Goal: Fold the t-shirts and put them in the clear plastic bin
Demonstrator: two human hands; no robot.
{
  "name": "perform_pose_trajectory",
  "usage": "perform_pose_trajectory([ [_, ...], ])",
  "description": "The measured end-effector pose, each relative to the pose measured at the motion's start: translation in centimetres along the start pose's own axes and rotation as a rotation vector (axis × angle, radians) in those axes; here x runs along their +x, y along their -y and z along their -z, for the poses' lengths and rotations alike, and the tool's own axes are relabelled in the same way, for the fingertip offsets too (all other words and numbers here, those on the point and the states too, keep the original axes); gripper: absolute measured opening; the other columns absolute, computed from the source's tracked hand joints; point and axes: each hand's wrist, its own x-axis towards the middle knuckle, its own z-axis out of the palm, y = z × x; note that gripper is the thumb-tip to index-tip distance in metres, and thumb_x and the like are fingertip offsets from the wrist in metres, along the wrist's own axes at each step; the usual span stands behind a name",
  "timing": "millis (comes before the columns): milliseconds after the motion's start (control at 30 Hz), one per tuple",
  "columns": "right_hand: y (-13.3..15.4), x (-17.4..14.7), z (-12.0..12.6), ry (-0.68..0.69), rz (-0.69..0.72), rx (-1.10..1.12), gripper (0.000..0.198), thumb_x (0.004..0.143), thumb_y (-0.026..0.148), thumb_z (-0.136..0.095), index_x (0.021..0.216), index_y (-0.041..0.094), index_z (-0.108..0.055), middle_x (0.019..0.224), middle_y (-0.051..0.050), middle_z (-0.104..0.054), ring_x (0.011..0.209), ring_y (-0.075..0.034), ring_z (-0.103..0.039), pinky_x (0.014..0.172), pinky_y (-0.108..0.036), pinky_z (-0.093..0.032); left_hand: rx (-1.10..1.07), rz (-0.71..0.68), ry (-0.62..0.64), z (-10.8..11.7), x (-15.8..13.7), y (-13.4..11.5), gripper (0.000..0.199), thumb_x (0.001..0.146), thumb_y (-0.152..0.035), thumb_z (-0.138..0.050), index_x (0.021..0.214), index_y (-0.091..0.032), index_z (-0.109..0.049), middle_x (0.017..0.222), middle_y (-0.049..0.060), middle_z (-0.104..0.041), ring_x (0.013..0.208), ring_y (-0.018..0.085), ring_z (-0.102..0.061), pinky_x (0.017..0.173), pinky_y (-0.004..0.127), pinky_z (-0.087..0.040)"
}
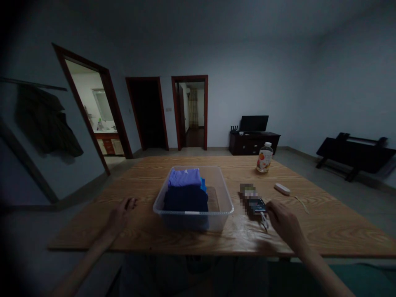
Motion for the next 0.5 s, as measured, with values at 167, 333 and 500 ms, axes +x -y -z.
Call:
perform_pose_trajectory([
  [167, 10.7, -1.5, -5.2, 0.147, 0.343, 0.025, 0.011, 0.102, 0.027, -0.057, 0.110, 0.023, -0.065, 0.110, -0.013, -0.071, 0.103, -0.030, -0.069, 0.090, -0.044, -0.054, 0.059, -0.202, 0.187, -5.2, -5.5, -4.4, 0.062, 0.093, -0.059, -0.062, 0.145, -0.026, -0.058, 0.151, 0.013, -0.061, 0.142, 0.037, -0.055, 0.121, 0.057, -0.045],
  [333, 12.3, -2.0, -9.0, 0.258, 0.586, -0.016, 0.002, 0.100, 0.019, -0.065, 0.100, 0.021, -0.065, 0.094, -0.007, -0.071, 0.084, -0.025, -0.068, 0.077, -0.038, -0.053, -0.039, -0.348, 0.344, -7.8, -5.4, -6.2, 0.108, 0.085, -0.058, -0.079, 0.171, -0.027, -0.021, 0.172, 0.015, -0.034, 0.158, 0.038, -0.035, 0.128, 0.059, -0.037],
  [500, 10.8, 0.7, -10.5, 0.208, 0.529, -0.020, 0.014, 0.101, 0.008, -0.058, 0.094, 0.019, -0.063, 0.086, -0.005, -0.070, 0.080, -0.022, -0.068, 0.076, -0.033, -0.051, -0.108, -0.350, 0.398, -9.0, -2.5, -6.5, 0.101, 0.084, -0.052, -0.083, 0.167, -0.028, -0.031, 0.169, 0.015, -0.040, 0.157, 0.037, -0.036, 0.130, 0.060, -0.031],
])
